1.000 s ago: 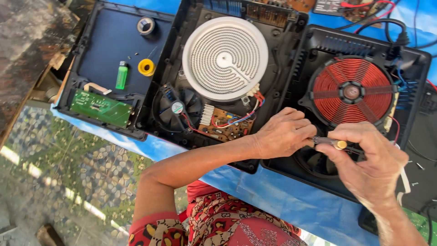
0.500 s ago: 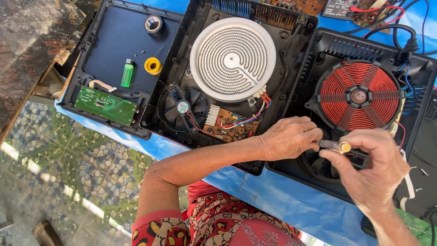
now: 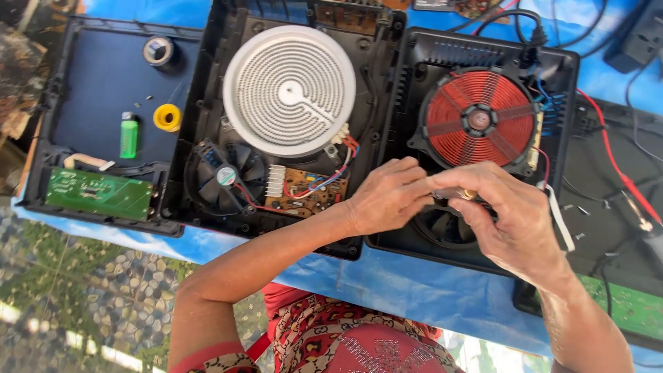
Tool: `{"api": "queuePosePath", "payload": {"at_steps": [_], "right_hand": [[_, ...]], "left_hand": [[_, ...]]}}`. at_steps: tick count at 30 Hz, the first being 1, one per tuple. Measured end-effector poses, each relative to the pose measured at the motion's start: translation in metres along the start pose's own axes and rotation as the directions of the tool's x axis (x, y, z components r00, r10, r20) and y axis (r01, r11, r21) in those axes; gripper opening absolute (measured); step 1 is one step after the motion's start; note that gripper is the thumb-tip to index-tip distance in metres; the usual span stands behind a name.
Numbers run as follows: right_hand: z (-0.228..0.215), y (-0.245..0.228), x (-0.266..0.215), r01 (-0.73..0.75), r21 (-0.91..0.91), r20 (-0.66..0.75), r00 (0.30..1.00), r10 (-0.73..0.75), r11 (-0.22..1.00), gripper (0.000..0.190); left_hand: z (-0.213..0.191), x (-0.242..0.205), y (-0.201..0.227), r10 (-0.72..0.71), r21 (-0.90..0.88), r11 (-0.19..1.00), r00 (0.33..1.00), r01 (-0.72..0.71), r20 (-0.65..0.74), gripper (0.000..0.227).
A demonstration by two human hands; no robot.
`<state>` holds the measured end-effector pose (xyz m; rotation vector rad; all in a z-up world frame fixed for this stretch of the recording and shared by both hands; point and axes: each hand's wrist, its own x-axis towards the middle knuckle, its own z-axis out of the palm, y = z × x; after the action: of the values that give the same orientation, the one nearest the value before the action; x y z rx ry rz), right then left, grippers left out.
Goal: Repairing an induction cooker by connecting internal wiring and fastening components with a screwdriver.
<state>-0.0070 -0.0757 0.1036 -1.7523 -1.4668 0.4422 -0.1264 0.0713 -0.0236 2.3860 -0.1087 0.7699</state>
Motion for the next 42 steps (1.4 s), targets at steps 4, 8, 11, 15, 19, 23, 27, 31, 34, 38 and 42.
{"api": "queuePosePath", "payload": {"at_steps": [4, 8, 11, 15, 19, 23, 27, 31, 34, 38, 42], "right_hand": [[0.014, 0.013, -0.007, 0.103, 0.015, -0.069, 0.992, -0.102, 0.995, 0.040], [0.025, 0.021, -0.015, 0.048, -0.058, -0.237, 0.970, -0.060, 0.997, 0.046], [0.025, 0.023, -0.006, 0.107, -0.069, -0.316, 0.941, -0.123, 0.992, 0.035], [0.017, 0.023, 0.002, 0.295, -0.005, -0.287, 0.915, -0.284, 0.955, 0.014], [0.016, 0.030, 0.000, 0.342, 0.054, -0.247, 0.915, -0.319, 0.938, 0.018], [0.020, 0.031, -0.003, 0.279, 0.046, -0.240, 0.935, -0.261, 0.959, 0.024], [0.025, 0.033, -0.007, 0.173, 0.075, -0.250, 0.957, -0.149, 0.982, 0.026], [0.022, 0.033, -0.008, 0.176, 0.063, -0.264, 0.952, -0.153, 0.982, 0.038], [0.020, 0.035, -0.006, 0.199, 0.112, -0.235, 0.957, -0.168, 0.974, 0.030], [0.023, 0.037, -0.005, 0.194, 0.005, -0.247, 0.951, -0.186, 0.981, 0.028], [0.022, 0.032, -0.005, 0.153, -0.038, -0.255, 0.954, -0.158, 0.987, 0.034]], "left_hand": [[-0.005, 0.007, 0.004, -0.005, -0.075, 0.997, 1.000, 0.005, -0.005, 0.016], [-0.004, 0.012, 0.006, -0.019, -0.068, 0.998, 0.999, 0.017, -0.026, 0.015], [0.010, 0.009, -0.009, 0.019, -0.055, 0.998, 0.997, -0.023, -0.070, 0.016], [-0.010, 0.025, 0.012, 0.011, -0.193, 0.981, 0.995, -0.030, -0.095, 0.024], [-0.002, 0.016, 0.003, 0.004, -0.153, 0.988, 0.998, -0.014, -0.068, 0.016], [0.001, 0.013, -0.003, -0.024, -0.176, 0.984, 1.000, 0.021, -0.014, 0.017], [0.006, 0.009, -0.006, -0.062, -0.187, 0.981, 0.998, 0.057, -0.022, 0.018], [0.006, 0.013, -0.002, -0.071, -0.216, 0.974, 0.997, 0.062, -0.034, 0.023], [0.000, 0.019, 0.005, -0.052, -0.208, 0.977, 0.999, 0.047, -0.016, 0.012], [0.008, 0.016, -0.001, -0.068, -0.250, 0.966, 0.997, 0.059, -0.027, 0.015], [0.005, 0.017, -0.001, -0.102, -0.098, 0.990, 0.995, 0.103, 0.018, 0.030]]}}
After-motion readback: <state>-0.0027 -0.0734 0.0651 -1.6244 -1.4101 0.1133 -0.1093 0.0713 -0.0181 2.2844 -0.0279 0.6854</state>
